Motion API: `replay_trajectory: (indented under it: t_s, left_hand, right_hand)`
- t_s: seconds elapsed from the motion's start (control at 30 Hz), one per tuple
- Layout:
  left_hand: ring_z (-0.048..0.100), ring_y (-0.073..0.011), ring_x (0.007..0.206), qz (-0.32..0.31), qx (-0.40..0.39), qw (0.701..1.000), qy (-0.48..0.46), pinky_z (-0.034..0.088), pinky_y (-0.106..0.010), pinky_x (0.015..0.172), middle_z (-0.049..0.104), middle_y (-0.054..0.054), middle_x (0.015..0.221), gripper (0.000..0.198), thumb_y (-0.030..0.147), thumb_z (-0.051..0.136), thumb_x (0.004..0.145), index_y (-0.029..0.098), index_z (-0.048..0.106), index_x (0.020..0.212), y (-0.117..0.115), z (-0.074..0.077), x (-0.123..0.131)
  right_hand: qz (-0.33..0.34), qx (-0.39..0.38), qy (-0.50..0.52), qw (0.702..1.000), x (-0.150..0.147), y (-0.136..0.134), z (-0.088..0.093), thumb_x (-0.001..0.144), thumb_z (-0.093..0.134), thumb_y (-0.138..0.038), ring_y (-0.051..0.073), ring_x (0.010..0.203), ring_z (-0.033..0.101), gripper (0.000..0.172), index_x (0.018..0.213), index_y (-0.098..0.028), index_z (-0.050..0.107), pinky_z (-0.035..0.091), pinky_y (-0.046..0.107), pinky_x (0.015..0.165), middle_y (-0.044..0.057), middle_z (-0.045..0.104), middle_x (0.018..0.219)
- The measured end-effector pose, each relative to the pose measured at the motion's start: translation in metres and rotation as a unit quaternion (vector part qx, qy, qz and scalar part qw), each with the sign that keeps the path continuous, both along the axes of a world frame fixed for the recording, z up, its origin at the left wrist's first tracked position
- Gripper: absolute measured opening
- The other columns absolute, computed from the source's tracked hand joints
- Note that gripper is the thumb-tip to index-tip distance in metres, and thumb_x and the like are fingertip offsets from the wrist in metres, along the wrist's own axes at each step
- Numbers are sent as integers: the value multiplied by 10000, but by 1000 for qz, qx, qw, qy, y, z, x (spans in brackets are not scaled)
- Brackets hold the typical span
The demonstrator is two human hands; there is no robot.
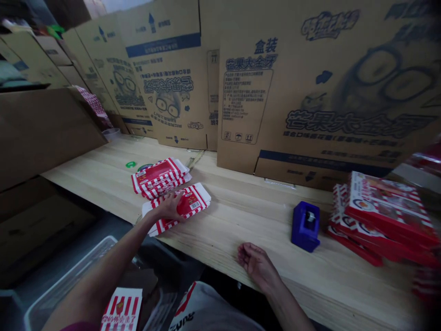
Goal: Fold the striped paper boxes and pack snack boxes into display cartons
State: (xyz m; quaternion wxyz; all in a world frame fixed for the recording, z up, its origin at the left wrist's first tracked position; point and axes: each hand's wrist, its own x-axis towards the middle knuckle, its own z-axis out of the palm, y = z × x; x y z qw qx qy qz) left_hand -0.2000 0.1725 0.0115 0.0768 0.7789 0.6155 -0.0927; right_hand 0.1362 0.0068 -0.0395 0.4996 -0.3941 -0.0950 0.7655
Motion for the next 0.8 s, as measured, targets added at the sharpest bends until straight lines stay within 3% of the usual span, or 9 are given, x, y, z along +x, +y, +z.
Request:
replay_trajectory:
  t_s: [0.2,0.3,0.4,0.47,0.6,0.7,0.8]
  left_hand:
    - [300,-487,1317,-14,-17,1000,-10,259,-647,995,287,-274,1471,1197,613,735,488,164,214,1467,1,10,-1]
    - [321,-453,1321,-12,9,1000,-13,256,-614,1024,329,-246,1456,1118,554,723,543,179,211,1464,-1,22,2]
    - [335,-404,1329,-12,56,998,-19,274,-522,1058,358,-233,1438,1073,516,694,602,139,176,1463,-9,46,11]
    - [431,-399,1258,-5,102,994,-40,334,-479,1025,434,-233,1380,1058,520,687,622,105,182,1454,-21,68,23]
    - [568,-377,1103,3,154,980,-127,424,-440,933,581,-161,1239,1073,526,723,592,143,206,1451,-62,99,65]
    - [576,-351,1107,-18,132,968,-211,451,-416,918,595,-129,1228,1108,507,760,552,178,205,1453,-98,92,106]
    - [554,-346,1146,-47,117,950,-286,460,-423,924,566,-147,1270,1079,474,764,573,175,208,1448,-126,71,144]
  right_hand:
    - [-14,1,3,1000,4,-7,-5,621,830,-241,128,618,650,179,690,-157,689,509,249,654,26,710,703]
    - [-15,5,0,1000,4,-8,-5,621,827,-235,135,615,649,178,687,-153,683,510,257,646,31,707,701]
    - [-10,14,-5,1000,4,-8,0,602,842,-254,131,615,644,209,688,-150,682,509,253,647,28,700,694]
    - [-4,37,-20,999,1,-7,9,608,842,-281,129,630,644,227,692,-145,680,507,249,657,29,695,697]
    - [-1,141,-90,986,-12,-2,37,681,797,-346,190,865,665,298,882,-155,689,511,301,774,78,716,912]
    - [-21,213,-109,971,-24,3,54,654,812,-339,232,1055,618,494,1095,-211,629,496,360,876,89,671,1130]
    - [-42,265,-144,952,-24,3,58,643,812,-303,238,1032,629,507,1103,-221,614,494,386,900,76,673,1133]
